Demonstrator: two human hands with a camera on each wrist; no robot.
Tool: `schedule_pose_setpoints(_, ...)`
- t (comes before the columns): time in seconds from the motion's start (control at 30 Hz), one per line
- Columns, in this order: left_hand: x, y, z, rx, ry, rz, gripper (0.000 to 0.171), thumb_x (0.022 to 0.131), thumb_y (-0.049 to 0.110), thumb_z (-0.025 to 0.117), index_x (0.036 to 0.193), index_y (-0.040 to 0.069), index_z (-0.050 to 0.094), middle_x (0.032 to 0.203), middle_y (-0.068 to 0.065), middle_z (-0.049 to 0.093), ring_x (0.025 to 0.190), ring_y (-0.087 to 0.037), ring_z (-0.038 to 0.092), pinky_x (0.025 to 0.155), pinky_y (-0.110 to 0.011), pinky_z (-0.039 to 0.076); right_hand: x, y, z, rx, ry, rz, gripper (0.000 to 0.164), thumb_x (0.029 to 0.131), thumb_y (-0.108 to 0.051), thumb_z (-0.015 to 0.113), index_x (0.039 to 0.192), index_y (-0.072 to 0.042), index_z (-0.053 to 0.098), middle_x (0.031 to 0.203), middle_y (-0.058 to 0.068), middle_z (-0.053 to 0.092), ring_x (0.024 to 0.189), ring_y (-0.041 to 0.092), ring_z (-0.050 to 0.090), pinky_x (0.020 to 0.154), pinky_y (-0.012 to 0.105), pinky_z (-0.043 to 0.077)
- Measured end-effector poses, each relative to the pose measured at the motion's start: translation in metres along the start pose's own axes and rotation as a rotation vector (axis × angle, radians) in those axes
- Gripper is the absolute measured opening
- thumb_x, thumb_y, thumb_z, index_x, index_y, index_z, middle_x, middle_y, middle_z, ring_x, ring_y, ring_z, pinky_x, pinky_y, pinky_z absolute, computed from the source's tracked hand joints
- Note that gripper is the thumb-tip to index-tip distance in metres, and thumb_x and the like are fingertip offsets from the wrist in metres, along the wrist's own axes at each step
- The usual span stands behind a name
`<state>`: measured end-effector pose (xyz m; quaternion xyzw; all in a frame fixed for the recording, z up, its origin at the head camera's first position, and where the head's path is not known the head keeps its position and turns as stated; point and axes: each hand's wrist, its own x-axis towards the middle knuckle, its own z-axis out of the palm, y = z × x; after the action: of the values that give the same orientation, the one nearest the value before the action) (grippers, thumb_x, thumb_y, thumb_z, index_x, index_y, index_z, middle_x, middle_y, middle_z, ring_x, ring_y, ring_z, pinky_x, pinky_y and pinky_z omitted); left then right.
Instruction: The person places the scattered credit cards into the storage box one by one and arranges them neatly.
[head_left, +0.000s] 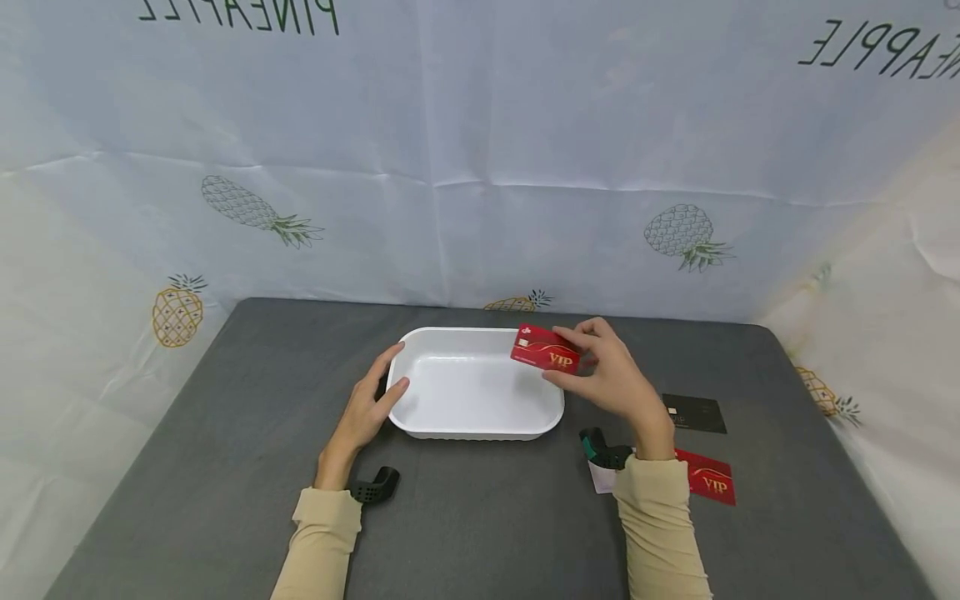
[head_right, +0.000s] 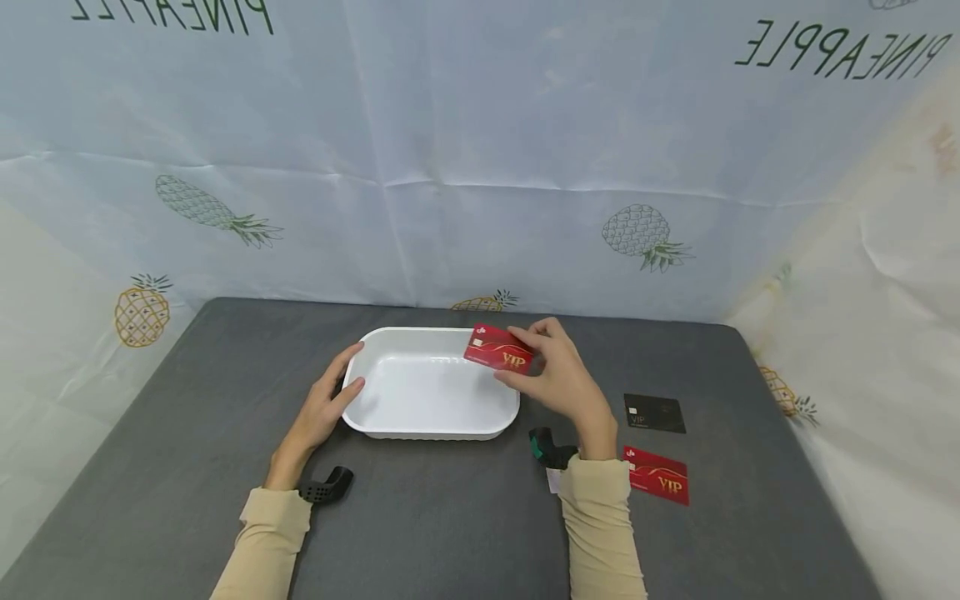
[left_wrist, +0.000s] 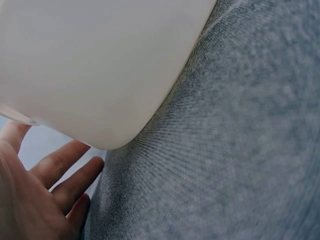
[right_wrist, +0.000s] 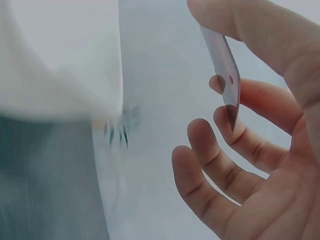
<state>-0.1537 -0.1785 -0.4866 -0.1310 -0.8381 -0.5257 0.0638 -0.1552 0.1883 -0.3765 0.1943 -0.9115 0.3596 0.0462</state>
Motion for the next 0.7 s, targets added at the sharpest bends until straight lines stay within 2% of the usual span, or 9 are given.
schedule_pose_setpoints(0.13,0.000,0.000,0.000,0.002,0.000,0.007,0.059,0.100,0.019,0.057,0.157,0.014,0.040,0.161,-0.021,0.041,0.149,-0.041,0.039,0.116,-0.067,0.030,0.016,-0.018,0.020,0.037,-0.080,-0.035,0.067,0.084,-0.017,0.084,0.143,0.001,0.057,0.121,0.016,0.052,0.104,0.027,0.053,0.083,0.045,0.054)
schedule_pose_setpoints(0.33,0.000,-0.001,0.000,0.007,0.001,-0.011,0.060,0.101,0.023,0.057,0.157,0.016,0.039,0.162,-0.018,0.040,0.150,-0.039,0.038,0.119,-0.065,0.027,0.032,-0.036,0.046,-0.014,-0.175,-0.040,0.067,0.088,-0.028,0.082,0.146,-0.006,0.056,0.134,0.014,0.053,0.120,0.030,0.046,0.094,0.048,0.051)
schedule_pose_setpoints(0.7,0.000,0.002,0.001,0.012,-0.001,-0.042,0.062,0.100,0.026,0.058,0.158,0.017,0.038,0.161,-0.018,0.041,0.148,-0.040,0.040,0.119,-0.065,0.028,0.048,-0.044,0.065,-0.043,-0.235,-0.028,0.069,0.088,-0.031,0.081,0.148,-0.009,0.054,0.126,0.012,0.054,0.115,0.026,0.049,0.091,0.040,0.054)
